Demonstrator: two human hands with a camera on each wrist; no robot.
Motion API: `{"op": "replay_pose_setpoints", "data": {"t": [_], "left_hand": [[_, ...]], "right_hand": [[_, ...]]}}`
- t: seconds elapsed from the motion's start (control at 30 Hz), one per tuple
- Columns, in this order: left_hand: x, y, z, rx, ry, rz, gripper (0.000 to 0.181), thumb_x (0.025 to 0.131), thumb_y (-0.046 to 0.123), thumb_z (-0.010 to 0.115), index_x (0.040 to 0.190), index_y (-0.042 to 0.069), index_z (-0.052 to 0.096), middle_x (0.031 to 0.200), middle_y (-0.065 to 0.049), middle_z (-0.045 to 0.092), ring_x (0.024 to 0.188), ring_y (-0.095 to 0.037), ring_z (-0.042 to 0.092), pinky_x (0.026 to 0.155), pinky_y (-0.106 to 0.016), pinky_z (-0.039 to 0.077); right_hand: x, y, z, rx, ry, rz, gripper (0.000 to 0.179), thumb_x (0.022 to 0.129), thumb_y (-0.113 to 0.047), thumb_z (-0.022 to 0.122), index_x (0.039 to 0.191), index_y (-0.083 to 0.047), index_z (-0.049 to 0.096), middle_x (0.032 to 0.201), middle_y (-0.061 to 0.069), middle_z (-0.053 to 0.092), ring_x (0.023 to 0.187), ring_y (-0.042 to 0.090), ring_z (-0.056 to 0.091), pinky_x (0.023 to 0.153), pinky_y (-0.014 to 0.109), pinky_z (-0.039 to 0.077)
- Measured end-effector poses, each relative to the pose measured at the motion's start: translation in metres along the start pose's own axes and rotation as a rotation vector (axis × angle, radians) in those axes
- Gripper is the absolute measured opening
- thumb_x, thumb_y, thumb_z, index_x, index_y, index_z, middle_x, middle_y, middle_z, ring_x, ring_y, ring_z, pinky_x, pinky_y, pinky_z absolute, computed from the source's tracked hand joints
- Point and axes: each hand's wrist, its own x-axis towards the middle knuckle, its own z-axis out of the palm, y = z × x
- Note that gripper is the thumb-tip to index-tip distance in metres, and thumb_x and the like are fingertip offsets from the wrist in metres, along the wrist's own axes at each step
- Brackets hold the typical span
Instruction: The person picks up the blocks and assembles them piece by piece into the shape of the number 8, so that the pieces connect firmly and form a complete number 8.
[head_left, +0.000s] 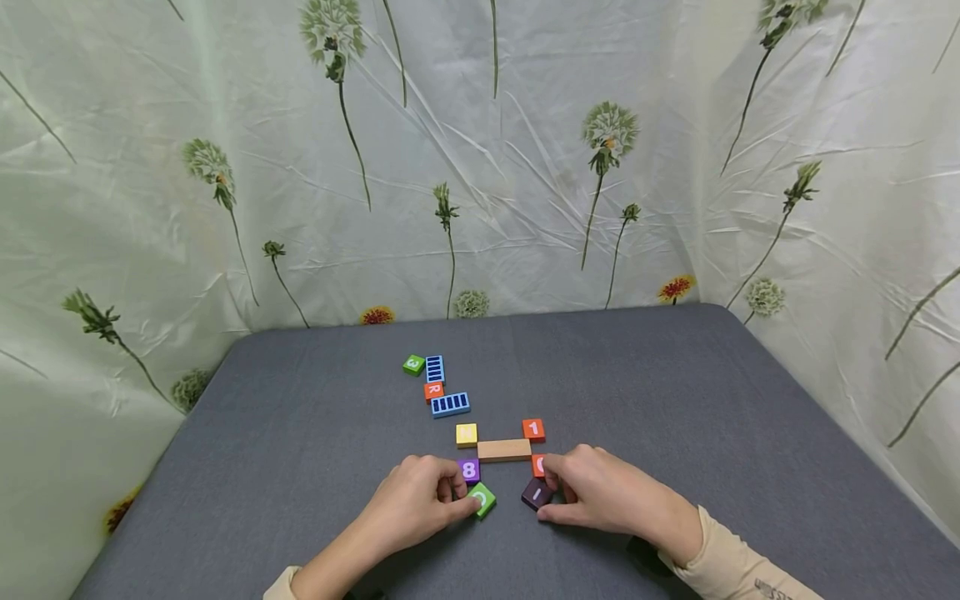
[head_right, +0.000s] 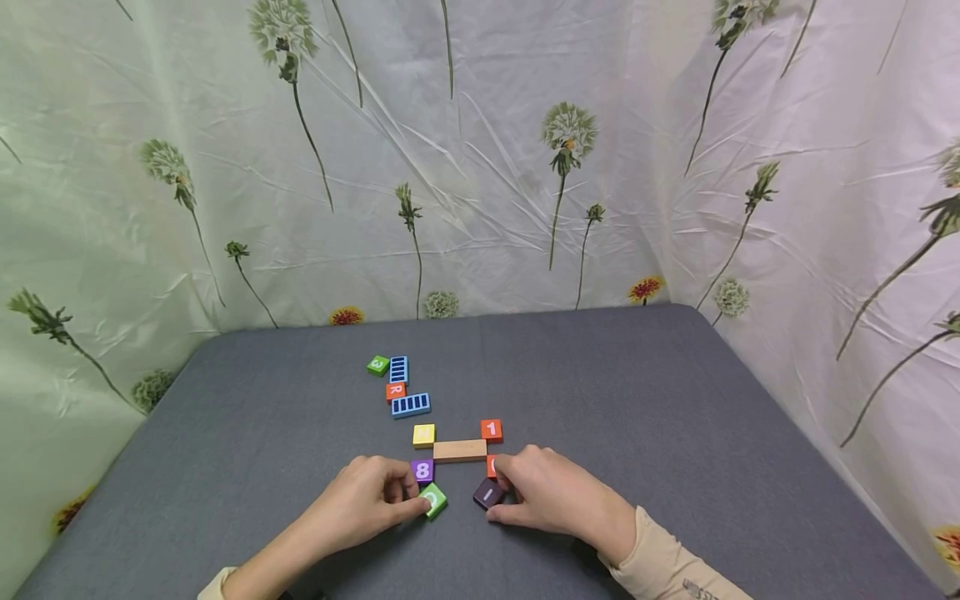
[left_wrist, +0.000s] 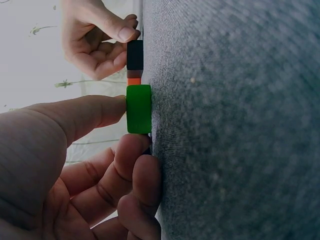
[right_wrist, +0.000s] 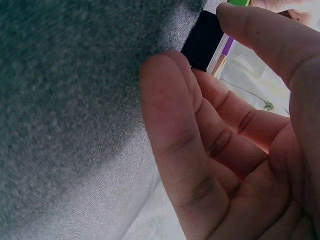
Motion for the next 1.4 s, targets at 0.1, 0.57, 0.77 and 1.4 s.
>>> {"op": "replay_pose_setpoints", "data": {"t": [0.1, 0.57, 0.77, 1.4], "left_hand": [[0.000, 0.000, 0.000, 0.003, 0.008, 0.006, 0.030, 0.086, 0.033, 0.089, 0.071, 0.027, 0.064, 0.058, 0.016, 0.049, 0.055, 0.001, 0.045, 0.052, -0.023, 0.035], [0.000, -0.001, 0.000, 0.001, 0.004, 0.010, 0.030, 0.086, 0.033, 0.090, 0.072, 0.026, 0.064, 0.058, 0.016, 0.049, 0.055, 0.001, 0.045, 0.053, -0.023, 0.035], [0.000, 0.000, 0.000, -0.005, -0.002, 0.011, 0.030, 0.086, 0.034, 0.090, 0.072, 0.026, 0.065, 0.059, 0.017, 0.049, 0.055, 0.001, 0.045, 0.052, -0.023, 0.034], [0.001, -0.002, -0.001, -0.017, -0.032, -0.008, 0.029, 0.087, 0.034, 0.089, 0.073, 0.026, 0.065, 0.059, 0.015, 0.050, 0.055, 0.000, 0.046, 0.053, -0.023, 0.035]], "right_hand": [[0.000, 0.000, 0.000, 0.001, 0.008, -0.008, 0.032, 0.091, -0.036, 0.088, 0.087, -0.019, 0.060, 0.064, -0.017, 0.048, 0.055, -0.007, 0.041, 0.052, 0.017, 0.037], [0.001, 0.005, -0.010, 0.063, 0.012, 0.006, 0.035, 0.093, -0.042, 0.085, 0.086, -0.017, 0.061, 0.065, -0.016, 0.050, 0.056, -0.007, 0.042, 0.053, 0.018, 0.038], [0.009, 0.009, -0.024, 0.074, 0.049, -0.017, 0.029, 0.096, -0.035, 0.083, 0.084, -0.019, 0.061, 0.063, -0.016, 0.049, 0.055, -0.007, 0.040, 0.053, 0.017, 0.036], [0.084, 0.037, -0.041, 0.145, -0.035, -0.026, 0.020, 0.100, -0.027, 0.078, 0.108, -0.009, 0.071, 0.076, -0.008, 0.065, 0.063, 0.001, 0.054, 0.062, 0.021, 0.046]]}}
